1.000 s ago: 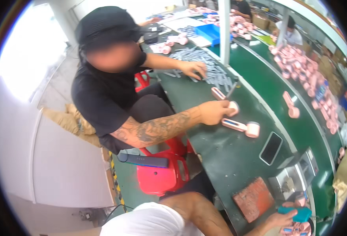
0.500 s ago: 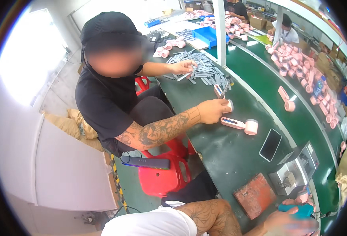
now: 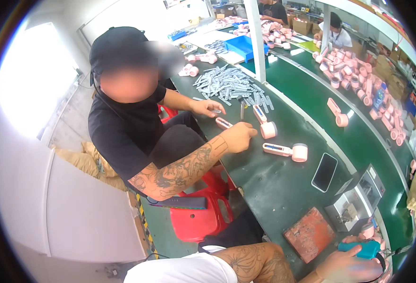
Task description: Assembling handheld portable fans using an electric screwdriver at an industrial workbench.
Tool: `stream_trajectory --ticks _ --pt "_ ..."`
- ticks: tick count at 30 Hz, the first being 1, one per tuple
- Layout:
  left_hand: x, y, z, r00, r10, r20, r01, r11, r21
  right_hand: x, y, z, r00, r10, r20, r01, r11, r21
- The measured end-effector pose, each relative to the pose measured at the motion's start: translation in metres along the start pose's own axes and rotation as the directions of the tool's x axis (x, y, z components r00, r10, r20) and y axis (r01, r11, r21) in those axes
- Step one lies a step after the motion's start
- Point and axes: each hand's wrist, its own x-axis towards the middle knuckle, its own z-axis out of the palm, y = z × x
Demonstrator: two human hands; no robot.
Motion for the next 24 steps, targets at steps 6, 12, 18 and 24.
stream_trajectory --ticks 6,12,18,24 --pt "-0.019 -0.029 0.002 0.983 -0.113 0.144 0.097 0.989 0.113 -0.003 0.006 -0.007 1.000 0.003 -0.013 -0.003 1.000 -0.031" --pt "0.006 0.003 0.001 0.984 0.083 0.157 -0.065 0.991 -0.114 -0.004 -0.006 0.004 0.999 -0.023 0.050 0.023 1.000 -0.005" --pt "0.043 0.092 -0.023 0.918 0.362 0.159 -0.164 0.714 -0.681 -0.005 -0.004 0.004 1.000 -0.011 -0.001 0.011 0.999 -0.032" --pt "-0.008 0.325 0.071 0.746 0.666 -0.015 -0.033 0.014 -0.999 -0.007 -0.004 0.015 1.000 -0.013 0.024 0.012 1.000 0.022"
